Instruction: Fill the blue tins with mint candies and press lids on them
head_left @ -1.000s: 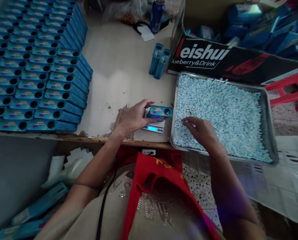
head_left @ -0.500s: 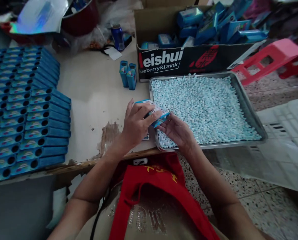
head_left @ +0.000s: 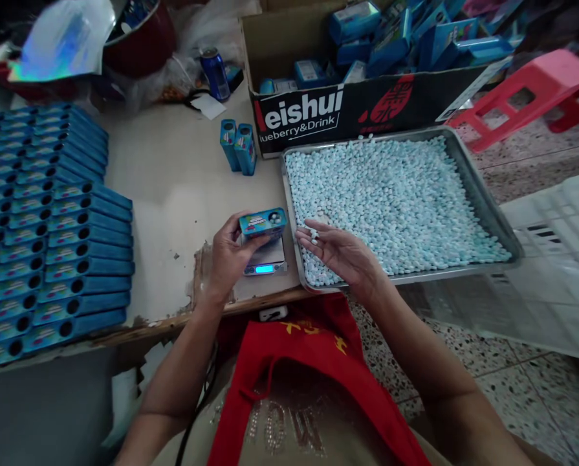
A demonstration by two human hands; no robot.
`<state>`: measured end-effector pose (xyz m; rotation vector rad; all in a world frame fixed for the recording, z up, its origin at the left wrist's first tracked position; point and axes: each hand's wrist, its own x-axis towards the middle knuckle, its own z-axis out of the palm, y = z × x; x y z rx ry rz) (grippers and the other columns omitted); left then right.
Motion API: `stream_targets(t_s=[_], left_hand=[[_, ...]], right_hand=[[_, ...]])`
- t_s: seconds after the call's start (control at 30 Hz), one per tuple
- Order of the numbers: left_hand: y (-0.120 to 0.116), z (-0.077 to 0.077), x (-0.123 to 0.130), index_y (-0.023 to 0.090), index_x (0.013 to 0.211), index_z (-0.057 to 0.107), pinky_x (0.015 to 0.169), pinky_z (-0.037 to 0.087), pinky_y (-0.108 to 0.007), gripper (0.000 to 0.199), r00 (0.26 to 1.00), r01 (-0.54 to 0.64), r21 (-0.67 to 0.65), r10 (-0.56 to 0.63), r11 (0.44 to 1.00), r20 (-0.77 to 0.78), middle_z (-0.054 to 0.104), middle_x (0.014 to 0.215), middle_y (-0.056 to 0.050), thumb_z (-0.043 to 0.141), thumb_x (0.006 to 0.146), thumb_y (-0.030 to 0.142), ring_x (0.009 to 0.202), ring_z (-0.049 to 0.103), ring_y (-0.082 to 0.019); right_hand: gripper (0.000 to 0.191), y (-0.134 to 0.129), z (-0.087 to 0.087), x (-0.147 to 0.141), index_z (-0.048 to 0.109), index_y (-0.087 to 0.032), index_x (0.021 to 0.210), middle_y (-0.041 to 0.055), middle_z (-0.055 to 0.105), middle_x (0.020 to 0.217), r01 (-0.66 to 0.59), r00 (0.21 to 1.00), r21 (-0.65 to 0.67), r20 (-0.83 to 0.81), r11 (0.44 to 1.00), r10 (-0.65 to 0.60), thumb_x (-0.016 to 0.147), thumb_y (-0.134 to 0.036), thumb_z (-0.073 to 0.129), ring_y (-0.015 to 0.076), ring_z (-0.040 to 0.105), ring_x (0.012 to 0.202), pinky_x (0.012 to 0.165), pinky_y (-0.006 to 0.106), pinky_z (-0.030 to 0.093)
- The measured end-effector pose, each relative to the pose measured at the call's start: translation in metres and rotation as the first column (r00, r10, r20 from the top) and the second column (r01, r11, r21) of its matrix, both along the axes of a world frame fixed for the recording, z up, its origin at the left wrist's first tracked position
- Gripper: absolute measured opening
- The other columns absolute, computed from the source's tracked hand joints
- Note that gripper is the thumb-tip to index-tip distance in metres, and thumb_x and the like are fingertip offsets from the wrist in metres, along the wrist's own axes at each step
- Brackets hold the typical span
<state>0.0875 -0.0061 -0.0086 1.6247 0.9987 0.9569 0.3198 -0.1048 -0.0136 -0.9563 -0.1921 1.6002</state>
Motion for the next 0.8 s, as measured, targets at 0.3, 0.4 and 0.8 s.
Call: stream_targets(t_s=[0.3,0.4,0.8], left_hand=[[-0.014,-0.015,-0.022,0.028,0.134,0.075,0.099,0.068,-0.04,0.064,0.999,0.033,-0.152,-0.039,0.988,-0.034,0.085,0.126,-0.004,0.097,0.079,0.052,0.112,0.08,-0.026],[-0.008,-0.025,-0.031,0.029,0.149,0.066,0.108,0.065,-0.043,0.081,0.994,0.104,-0.089,-0.107,0.991,-0.029,0.078,0.143,-0.01,0.097,0.079,0.056,0.126,0.078,-0.027],[0.002,-0.038,-0.084,0.027,0.15,0.066,0.11,0.061,-0.047,0.092,0.996,-0.074,-0.079,0.077,0.994,0.04,0.076,0.135,-0.013,0.106,0.069,0.046,0.126,0.074,-0.029]], right_hand=[[0.02,0.014,0.042,-0.021,0.085,-0.026,0.105,0.001,0.08,0.088,-0.226,0.837,0.192,0.54,0.955,0.09,0.095,-0.044,0.082,0.0109,0.056,0.06,0.05,0.024,0.044],[0.03,0.028,0.058,-0.031,0.082,-0.025,0.097,-0.001,0.073,0.076,-0.365,0.656,0.181,0.746,0.913,0.115,0.097,-0.054,0.076,0.011,0.049,0.056,0.052,0.027,0.037],[0.037,0.038,0.065,-0.043,0.088,-0.025,0.099,-0.001,0.06,0.064,-0.466,0.208,0.054,0.977,0.883,0.05,0.103,-0.053,0.064,0.0179,0.058,0.065,0.069,0.033,0.045]])
